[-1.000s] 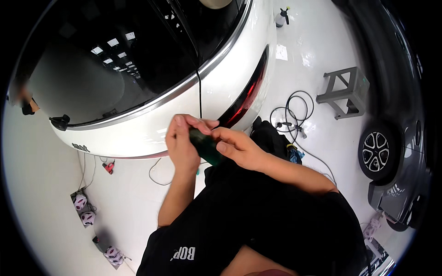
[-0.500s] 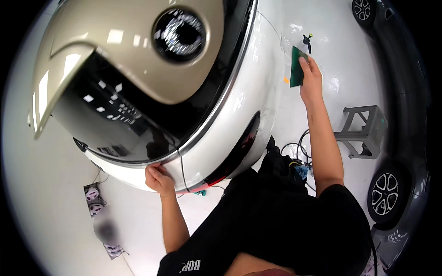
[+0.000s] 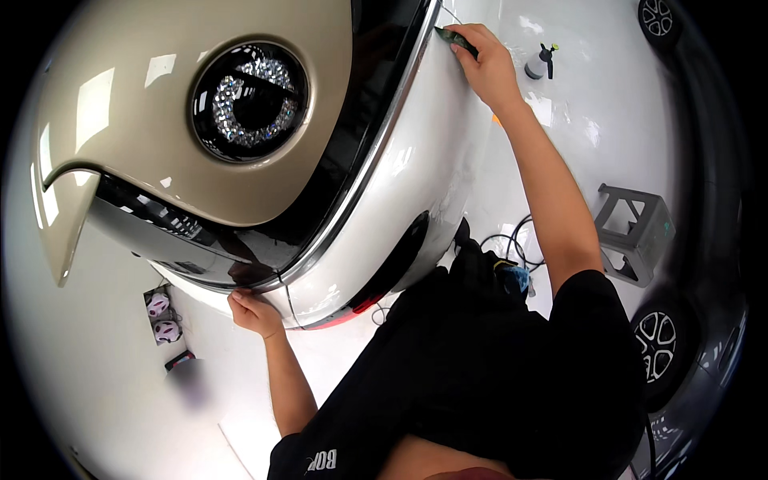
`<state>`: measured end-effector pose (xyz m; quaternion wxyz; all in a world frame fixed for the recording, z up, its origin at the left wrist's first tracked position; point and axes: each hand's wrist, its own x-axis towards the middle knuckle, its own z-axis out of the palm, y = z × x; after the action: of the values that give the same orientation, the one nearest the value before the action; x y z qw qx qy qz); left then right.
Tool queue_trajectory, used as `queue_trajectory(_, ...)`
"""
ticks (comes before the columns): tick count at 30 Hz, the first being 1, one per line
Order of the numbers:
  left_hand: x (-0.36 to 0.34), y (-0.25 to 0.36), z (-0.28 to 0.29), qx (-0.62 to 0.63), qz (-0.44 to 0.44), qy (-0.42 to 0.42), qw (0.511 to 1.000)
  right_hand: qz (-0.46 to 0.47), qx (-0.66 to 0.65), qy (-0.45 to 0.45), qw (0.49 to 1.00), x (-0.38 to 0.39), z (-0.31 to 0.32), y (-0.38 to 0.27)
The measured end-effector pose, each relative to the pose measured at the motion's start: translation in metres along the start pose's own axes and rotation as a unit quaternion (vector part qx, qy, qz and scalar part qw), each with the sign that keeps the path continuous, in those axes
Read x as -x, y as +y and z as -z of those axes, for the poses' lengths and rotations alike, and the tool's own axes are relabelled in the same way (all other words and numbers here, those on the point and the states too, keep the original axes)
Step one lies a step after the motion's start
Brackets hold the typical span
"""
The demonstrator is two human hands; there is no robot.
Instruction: The person applies a transparent protective film to the rear bumper of a white car. They smooth the film by hand, use a heat gun to warm the material, and employ a squeegee to press the film into the contours of the bumper and around the taillight.
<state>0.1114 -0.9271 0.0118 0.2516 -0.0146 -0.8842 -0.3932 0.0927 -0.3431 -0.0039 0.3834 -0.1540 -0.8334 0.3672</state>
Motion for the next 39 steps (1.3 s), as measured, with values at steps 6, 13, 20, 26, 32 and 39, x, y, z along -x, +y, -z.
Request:
queue_trajectory(6, -0.001, 0.005, 0.001, -0.036, -0.052, -0.005, 0.998, 0.002, -0.047, -0.041, 0.998, 0.063, 0.006, -0.057)
queue_trajectory(13, -0.004, 0.006, 0.001, 0.017, -0.087, -0.041, 0.995, 0.038, 0.017, -0.023, 0.999, 0.168, -0.015, -0.146)
queue_trajectory(20, -0.005, 0.011, 0.003, 0.035, -0.099, -0.061, 0.993, 0.141, 0.042, -0.108, 0.983, 0.286, -0.051, -0.267)
queue_trajectory(26, -0.004, 0.007, 0.005, 0.028, -0.105, -0.053, 0.993, 0.144, -0.028, -0.153, 0.977, 0.307, -0.057, -0.29)
queue_trajectory(32, -0.001, 0.005, 0.012, 0.015, -0.112, -0.028, 0.993, 0.04, -0.036, 0.12, 0.991, 0.152, 0.003, -0.125)
queue_trajectory(39, -0.004, 0.0, 0.001, -0.03, -0.076, -0.047, 0.996, 0.049, -0.021, 0.104, 0.993, 0.045, -0.004, 0.019)
